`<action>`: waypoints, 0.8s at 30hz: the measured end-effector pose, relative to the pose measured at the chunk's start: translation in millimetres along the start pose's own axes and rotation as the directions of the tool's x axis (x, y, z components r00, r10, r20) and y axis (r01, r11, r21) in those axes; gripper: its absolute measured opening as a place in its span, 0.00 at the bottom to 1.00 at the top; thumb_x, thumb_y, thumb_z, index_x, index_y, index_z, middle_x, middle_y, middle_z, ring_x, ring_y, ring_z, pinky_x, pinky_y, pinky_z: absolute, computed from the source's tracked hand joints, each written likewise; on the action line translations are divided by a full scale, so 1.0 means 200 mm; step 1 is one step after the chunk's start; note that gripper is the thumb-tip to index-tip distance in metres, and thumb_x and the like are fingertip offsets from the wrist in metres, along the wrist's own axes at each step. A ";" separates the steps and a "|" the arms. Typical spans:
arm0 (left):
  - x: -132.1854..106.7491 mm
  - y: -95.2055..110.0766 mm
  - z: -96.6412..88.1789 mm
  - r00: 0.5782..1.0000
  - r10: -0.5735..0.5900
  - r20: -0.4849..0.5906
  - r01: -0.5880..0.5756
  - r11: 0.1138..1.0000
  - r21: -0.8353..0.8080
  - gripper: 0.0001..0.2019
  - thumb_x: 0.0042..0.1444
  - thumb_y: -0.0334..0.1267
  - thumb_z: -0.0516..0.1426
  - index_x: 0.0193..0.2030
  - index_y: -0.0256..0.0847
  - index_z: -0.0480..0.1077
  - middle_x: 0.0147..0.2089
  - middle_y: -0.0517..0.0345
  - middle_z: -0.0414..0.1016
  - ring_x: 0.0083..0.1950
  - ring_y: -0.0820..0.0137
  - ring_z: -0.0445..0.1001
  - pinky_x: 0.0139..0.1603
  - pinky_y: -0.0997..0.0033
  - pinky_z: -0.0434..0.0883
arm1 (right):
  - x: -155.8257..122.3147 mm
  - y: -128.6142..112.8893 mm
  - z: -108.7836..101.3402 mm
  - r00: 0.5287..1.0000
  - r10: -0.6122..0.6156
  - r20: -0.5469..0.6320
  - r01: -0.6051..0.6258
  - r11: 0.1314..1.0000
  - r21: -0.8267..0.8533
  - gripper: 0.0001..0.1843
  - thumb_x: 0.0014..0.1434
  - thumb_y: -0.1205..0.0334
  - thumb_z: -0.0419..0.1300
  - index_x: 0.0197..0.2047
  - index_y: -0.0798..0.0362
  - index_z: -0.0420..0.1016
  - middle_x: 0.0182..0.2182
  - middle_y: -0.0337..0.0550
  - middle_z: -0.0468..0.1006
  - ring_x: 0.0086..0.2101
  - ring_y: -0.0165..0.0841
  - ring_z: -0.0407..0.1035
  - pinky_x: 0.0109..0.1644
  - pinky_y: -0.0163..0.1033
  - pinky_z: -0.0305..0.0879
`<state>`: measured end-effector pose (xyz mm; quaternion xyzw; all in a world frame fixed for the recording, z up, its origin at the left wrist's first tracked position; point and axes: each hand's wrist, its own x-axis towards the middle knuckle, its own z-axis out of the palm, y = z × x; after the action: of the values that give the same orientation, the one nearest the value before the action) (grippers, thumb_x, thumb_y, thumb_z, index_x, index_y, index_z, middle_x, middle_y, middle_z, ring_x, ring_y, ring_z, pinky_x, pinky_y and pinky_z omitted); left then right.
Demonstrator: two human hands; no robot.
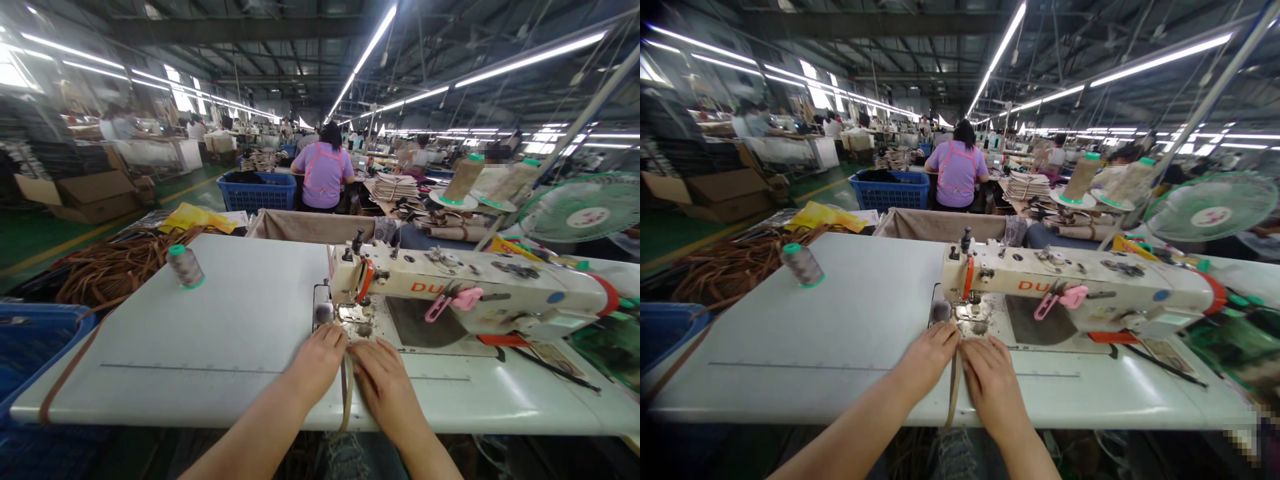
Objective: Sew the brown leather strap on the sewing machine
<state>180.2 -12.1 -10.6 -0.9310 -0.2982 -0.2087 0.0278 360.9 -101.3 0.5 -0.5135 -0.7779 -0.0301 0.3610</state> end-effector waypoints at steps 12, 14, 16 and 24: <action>-0.07 -0.03 0.06 0.999 0.028 -0.021 -0.028 1.000 0.008 0.25 0.62 0.17 0.49 0.64 0.30 0.70 0.63 0.41 0.72 0.64 0.56 0.72 0.70 0.53 0.71 | -0.32 0.12 -0.26 0.699 0.707 -0.103 -0.292 0.414 0.862 0.22 0.70 0.56 0.56 0.65 0.44 0.69 0.68 0.57 0.68 0.65 0.54 0.68 0.62 0.66 0.73; -0.08 -0.04 0.09 0.998 0.040 -0.040 -0.039 0.999 0.017 0.27 0.62 0.16 0.49 0.65 0.30 0.70 0.64 0.41 0.72 0.65 0.55 0.71 0.70 0.52 0.72 | -0.35 0.13 -0.27 0.688 0.717 -0.112 -0.280 0.405 0.870 0.21 0.70 0.57 0.56 0.65 0.44 0.69 0.68 0.57 0.68 0.65 0.53 0.68 0.62 0.66 0.73; -0.09 -0.05 0.10 0.996 0.061 -0.060 -0.059 0.997 0.041 0.27 0.61 0.16 0.48 0.65 0.30 0.70 0.64 0.41 0.71 0.65 0.56 0.71 0.69 0.53 0.72 | -0.39 0.14 -0.28 0.688 0.713 -0.135 -0.294 0.444 0.846 0.22 0.70 0.57 0.55 0.66 0.45 0.66 0.68 0.58 0.67 0.64 0.52 0.69 0.60 0.64 0.75; -0.11 -0.08 0.12 0.984 0.149 -0.095 -0.134 0.980 0.149 0.25 0.63 0.16 0.47 0.63 0.31 0.73 0.62 0.41 0.72 0.62 0.56 0.72 0.64 0.54 0.75 | -0.63 0.40 -0.49 0.513 0.631 -0.581 -0.605 0.747 0.276 0.29 0.63 0.61 0.57 0.66 0.48 0.58 0.59 0.56 0.70 0.51 0.43 0.79 0.61 0.59 0.72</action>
<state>162.6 -6.9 -42.5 -0.9332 -0.2436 -0.2333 0.1245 505.2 -202.9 -28.2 -0.7058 -0.3712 -0.0586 0.6006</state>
